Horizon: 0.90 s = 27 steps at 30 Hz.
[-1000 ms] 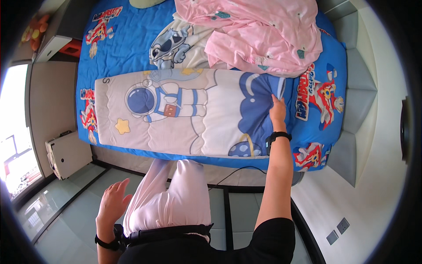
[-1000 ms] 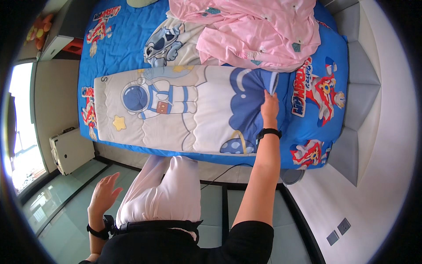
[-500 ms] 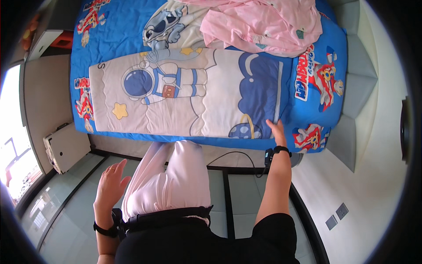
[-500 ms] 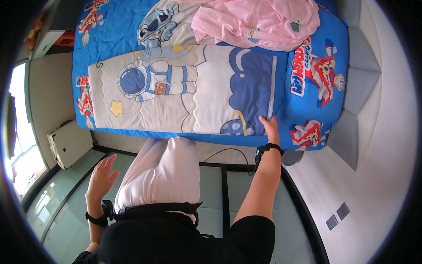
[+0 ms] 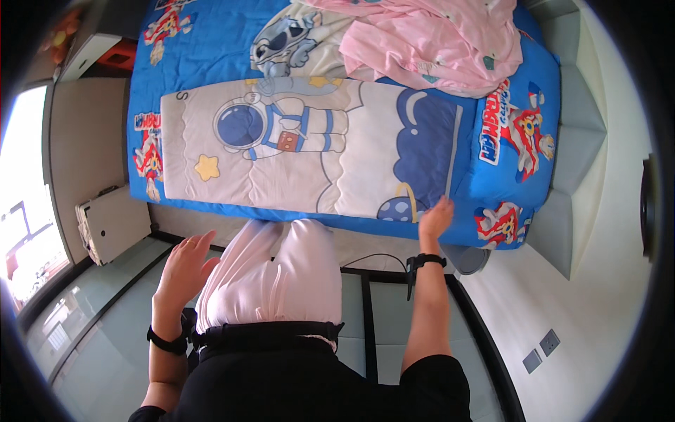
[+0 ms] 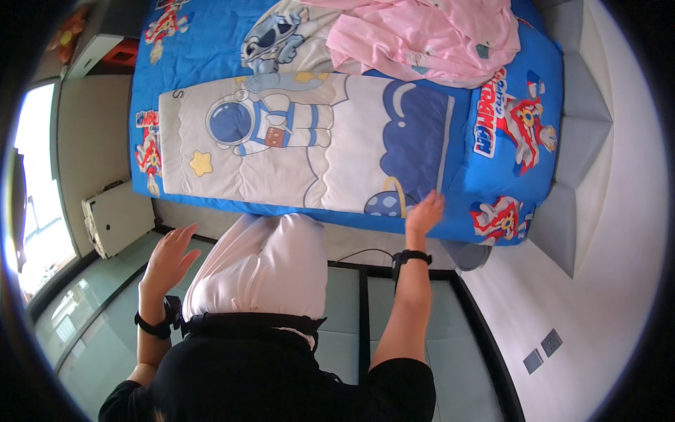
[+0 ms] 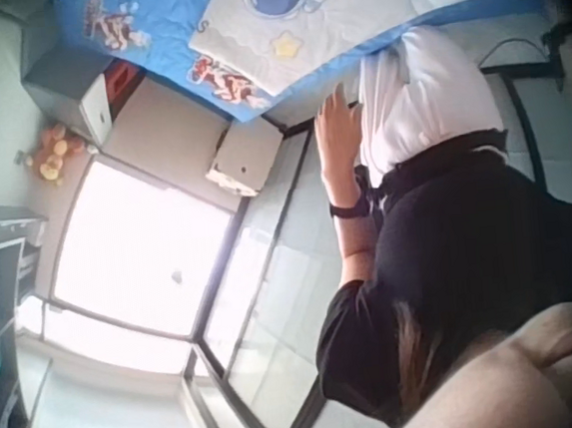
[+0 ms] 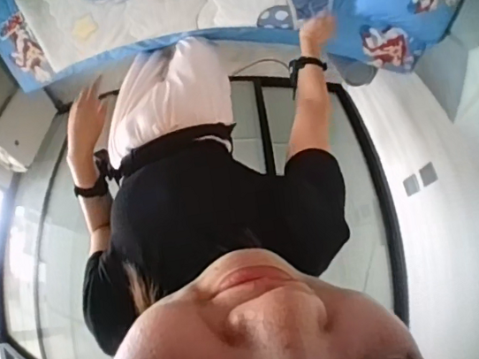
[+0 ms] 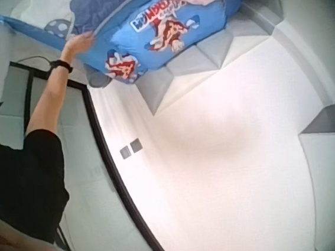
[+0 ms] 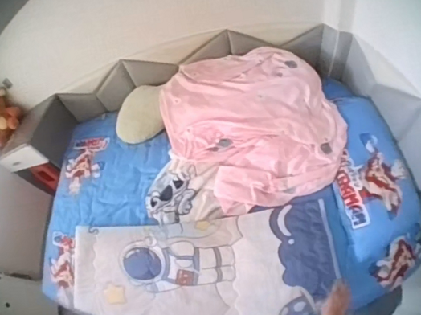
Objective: The person folds a patterned blanket on a bed and places it inside an overhead storage compartment in a bedroom.
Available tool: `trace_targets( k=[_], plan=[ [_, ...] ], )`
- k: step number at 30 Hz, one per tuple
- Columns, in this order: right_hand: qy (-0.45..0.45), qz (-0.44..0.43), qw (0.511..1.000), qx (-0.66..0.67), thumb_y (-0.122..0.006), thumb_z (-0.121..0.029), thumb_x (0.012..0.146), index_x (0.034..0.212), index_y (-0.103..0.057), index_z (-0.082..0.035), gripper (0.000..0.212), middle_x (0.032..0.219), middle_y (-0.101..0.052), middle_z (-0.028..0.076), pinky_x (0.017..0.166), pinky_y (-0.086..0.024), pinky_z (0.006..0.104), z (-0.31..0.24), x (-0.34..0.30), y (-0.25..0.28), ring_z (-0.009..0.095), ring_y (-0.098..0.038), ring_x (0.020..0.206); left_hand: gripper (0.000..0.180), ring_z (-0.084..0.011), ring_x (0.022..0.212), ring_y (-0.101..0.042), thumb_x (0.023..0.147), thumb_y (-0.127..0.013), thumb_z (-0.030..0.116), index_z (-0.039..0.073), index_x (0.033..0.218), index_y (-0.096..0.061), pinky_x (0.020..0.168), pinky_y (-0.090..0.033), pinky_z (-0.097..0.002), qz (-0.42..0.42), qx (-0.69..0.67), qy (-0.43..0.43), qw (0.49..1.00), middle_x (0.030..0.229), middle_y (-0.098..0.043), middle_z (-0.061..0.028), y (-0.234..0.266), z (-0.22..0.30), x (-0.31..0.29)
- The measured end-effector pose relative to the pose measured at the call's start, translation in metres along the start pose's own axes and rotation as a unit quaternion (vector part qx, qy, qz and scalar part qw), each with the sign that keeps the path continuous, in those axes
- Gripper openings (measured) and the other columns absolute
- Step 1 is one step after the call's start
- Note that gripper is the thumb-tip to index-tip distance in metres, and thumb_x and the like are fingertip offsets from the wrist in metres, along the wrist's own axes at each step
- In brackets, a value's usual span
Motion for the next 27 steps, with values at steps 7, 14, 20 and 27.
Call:
trace_targets(
  k=[7, 14, 20, 27],
  plan=[
    [0.240, -0.235, 0.942, 0.030, -0.045, -0.007, 0.068, 0.107, -0.044, -0.011, 0.039, 0.113, -0.039, 0.009, 0.076, -0.036, 0.0422, -0.091, -0.084, -0.043, 0.027, -0.040, 0.101, 0.041, -0.0304, 0.089, -0.046, 0.071, -0.052, 0.016, 0.001, 0.107, -0.040, 0.078, -0.036, -0.0359, -0.002, -0.018, -0.004, 1.000, 0.095, -0.050, -0.0160, 0.002, -0.016, -0.006],
    [0.080, -0.270, 0.958, 0.050, -0.041, -0.010, 0.069, 0.100, -0.047, -0.006, 0.032, 0.095, -0.053, 0.015, 0.074, -0.039, 0.0384, -0.104, -0.082, -0.032, 0.031, -0.049, 0.089, 0.039, -0.0284, 0.088, -0.048, 0.071, -0.053, 0.019, 0.003, 0.104, -0.042, 0.076, -0.038, -0.0355, 0.060, -0.013, -0.018, 0.998, 0.092, -0.052, -0.0135, -0.013, -0.068, -0.010],
    [0.119, -0.230, 0.962, 0.082, -0.050, -0.009, 0.066, 0.085, -0.053, -0.003, 0.021, 0.085, -0.055, 0.016, 0.070, -0.041, 0.0373, -0.102, -0.104, -0.019, 0.030, -0.052, 0.081, 0.036, -0.0282, 0.087, -0.049, 0.071, -0.053, 0.019, 0.002, 0.102, -0.044, 0.074, -0.039, -0.0356, 0.072, -0.075, -0.027, 0.994, 0.088, -0.053, -0.0143, -0.032, -0.137, -0.004],
    [0.148, -0.276, 0.947, 0.079, -0.048, -0.014, 0.070, 0.087, -0.056, -0.005, 0.020, 0.082, -0.057, 0.014, 0.069, -0.042, 0.0321, -0.166, -0.175, 0.023, 0.026, -0.055, 0.078, 0.038, -0.0293, 0.087, -0.050, 0.070, -0.053, 0.020, 0.003, 0.103, -0.043, 0.073, -0.040, -0.0362, -0.040, -0.085, 0.059, 0.994, 0.090, -0.053, -0.0151, -0.073, -0.260, 0.000]
  ],
)
Point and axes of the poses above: each hand's wrist, its own x-axis towards the middle knuckle, its own y-axis out of the back of the hand, z = x × y, the point moved 2 cm from there along x, towards the middle knuckle
